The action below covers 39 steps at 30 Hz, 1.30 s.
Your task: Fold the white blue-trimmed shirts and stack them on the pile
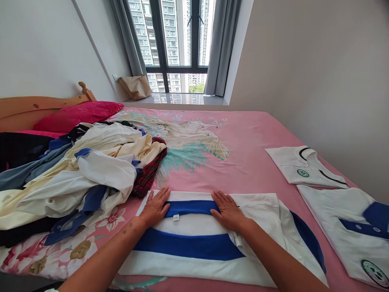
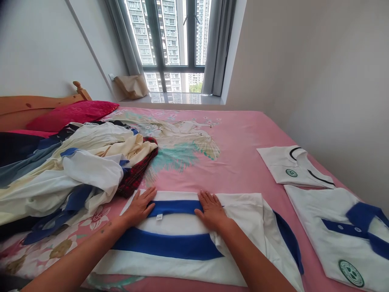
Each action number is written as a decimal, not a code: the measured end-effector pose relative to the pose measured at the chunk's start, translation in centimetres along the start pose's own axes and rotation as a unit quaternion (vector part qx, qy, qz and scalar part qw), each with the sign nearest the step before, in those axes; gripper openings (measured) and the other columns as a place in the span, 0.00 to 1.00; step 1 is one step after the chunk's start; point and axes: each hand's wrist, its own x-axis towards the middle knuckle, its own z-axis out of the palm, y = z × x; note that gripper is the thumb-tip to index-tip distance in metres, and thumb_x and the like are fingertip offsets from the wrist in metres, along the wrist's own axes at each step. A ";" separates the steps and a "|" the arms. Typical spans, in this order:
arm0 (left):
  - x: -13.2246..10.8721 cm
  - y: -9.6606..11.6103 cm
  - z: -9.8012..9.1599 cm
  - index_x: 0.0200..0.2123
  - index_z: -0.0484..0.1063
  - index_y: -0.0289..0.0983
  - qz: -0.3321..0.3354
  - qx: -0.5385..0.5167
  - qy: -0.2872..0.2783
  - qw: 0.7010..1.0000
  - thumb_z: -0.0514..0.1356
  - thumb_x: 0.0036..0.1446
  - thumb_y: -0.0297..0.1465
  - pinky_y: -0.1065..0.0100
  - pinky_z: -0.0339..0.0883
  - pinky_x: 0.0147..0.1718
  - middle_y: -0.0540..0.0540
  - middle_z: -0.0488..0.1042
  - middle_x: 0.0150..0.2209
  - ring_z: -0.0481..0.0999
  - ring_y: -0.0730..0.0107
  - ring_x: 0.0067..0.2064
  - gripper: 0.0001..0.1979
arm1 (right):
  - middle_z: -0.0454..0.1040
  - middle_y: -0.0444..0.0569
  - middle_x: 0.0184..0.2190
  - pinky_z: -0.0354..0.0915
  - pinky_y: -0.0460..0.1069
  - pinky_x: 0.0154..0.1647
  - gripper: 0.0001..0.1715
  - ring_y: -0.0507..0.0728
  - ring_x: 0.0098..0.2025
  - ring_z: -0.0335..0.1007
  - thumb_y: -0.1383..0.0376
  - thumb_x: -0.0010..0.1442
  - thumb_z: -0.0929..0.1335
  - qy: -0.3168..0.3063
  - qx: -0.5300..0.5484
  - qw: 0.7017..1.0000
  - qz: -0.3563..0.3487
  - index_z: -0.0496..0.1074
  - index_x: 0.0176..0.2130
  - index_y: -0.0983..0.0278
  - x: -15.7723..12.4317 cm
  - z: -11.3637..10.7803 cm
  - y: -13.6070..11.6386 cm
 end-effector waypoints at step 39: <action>0.1 -5.2 3.2 0.62 0.54 0.43 0.014 0.058 0.006 0.998 0.45 0.59 0.44 0.52 0.47 0.62 0.49 0.52 0.64 0.53 0.62 0.64 0.29 | 0.45 0.55 0.66 0.27 0.61 0.65 0.36 0.59 0.67 0.35 0.53 0.64 0.53 0.108 -0.014 0.976 0.189 0.49 0.64 0.71 -5.0 -1.4 9.9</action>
